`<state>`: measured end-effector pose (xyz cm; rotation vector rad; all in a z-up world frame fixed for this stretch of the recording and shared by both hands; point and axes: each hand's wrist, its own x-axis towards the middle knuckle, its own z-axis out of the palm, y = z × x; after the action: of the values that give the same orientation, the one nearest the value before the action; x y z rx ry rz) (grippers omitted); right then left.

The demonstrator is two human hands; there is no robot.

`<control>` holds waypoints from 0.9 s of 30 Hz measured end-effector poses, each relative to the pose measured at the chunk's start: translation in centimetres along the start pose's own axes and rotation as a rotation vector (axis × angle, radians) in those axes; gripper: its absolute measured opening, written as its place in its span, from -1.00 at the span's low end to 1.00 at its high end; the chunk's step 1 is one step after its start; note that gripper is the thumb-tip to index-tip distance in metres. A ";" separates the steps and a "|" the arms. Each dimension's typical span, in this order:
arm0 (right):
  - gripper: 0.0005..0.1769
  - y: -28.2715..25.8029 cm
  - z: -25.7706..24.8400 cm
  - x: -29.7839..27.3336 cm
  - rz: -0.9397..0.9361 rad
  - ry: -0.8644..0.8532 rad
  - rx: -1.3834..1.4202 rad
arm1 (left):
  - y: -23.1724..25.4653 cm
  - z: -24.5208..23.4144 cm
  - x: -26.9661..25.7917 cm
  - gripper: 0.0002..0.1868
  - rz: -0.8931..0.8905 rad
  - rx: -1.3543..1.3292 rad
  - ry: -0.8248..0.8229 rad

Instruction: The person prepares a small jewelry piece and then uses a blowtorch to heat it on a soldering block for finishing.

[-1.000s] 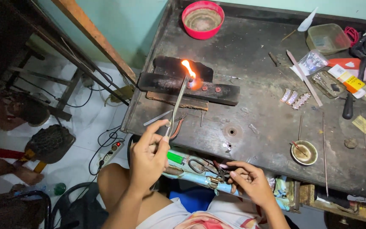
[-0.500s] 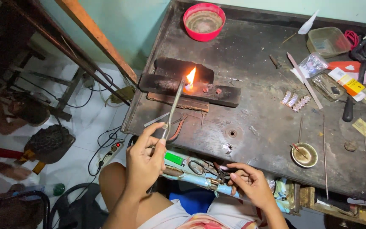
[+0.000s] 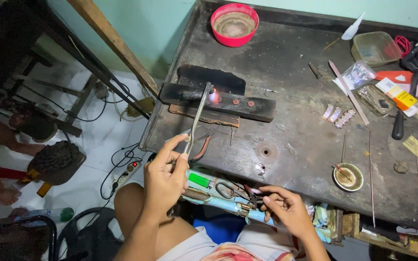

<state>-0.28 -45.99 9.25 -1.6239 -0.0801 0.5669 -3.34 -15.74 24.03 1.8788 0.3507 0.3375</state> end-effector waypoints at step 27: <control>-0.66 0.1 0.1 0.1 0.056 0.020 0.009 | 0.2 -0.3 0.1 -0.63 0.084 0.091 -0.033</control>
<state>-0.28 -45.88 9.17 -1.6265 -0.0168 0.5932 -3.38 -15.50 24.37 1.9898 0.2695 0.3518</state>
